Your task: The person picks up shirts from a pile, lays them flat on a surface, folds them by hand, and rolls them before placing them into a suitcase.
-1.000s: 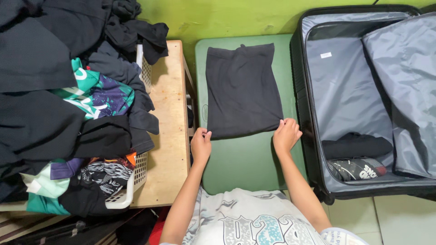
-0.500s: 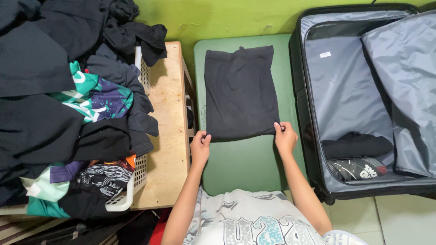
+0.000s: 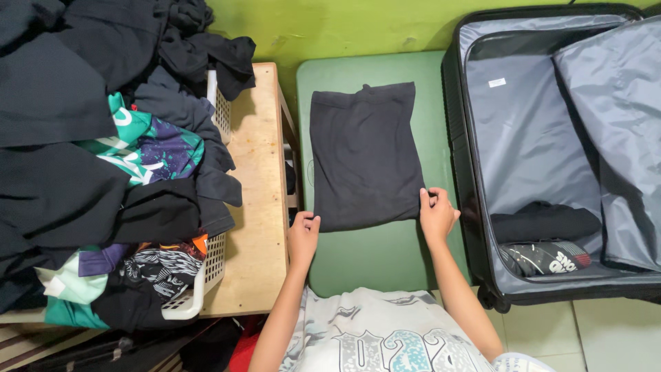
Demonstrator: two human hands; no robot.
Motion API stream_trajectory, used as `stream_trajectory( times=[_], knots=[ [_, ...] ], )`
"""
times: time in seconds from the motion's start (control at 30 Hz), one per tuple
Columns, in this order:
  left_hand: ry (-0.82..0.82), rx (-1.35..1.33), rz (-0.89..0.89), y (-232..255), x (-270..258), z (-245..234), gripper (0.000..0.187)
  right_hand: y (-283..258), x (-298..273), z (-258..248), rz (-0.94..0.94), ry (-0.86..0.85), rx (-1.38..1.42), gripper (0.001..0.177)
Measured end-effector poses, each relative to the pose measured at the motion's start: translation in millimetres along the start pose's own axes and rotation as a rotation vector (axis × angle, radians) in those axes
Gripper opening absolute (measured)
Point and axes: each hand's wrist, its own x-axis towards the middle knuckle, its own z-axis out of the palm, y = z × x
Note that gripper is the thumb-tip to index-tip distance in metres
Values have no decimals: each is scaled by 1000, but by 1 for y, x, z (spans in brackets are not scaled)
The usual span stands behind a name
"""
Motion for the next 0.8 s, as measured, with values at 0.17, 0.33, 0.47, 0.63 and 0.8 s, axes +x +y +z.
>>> stream_trajectory(
  times=[0.17,0.33,0.47,0.63,0.8],
  knots=[
    [-33,77,48,3,13,-4,32,4,22,9,-95,21,191,39],
    [-70,26,40,-7,34,12,43,-1,47,23,-7,-114,424,51],
    [-85,9,53,4,53,17,52,-9,68,31,-28,-202,550,60],
    [-117,92,33,57,71,7,52,-18,90,41,-29,-276,513,60],
    [26,234,431,103,104,6,36,-35,113,46,-198,-176,321,50]
  ],
)
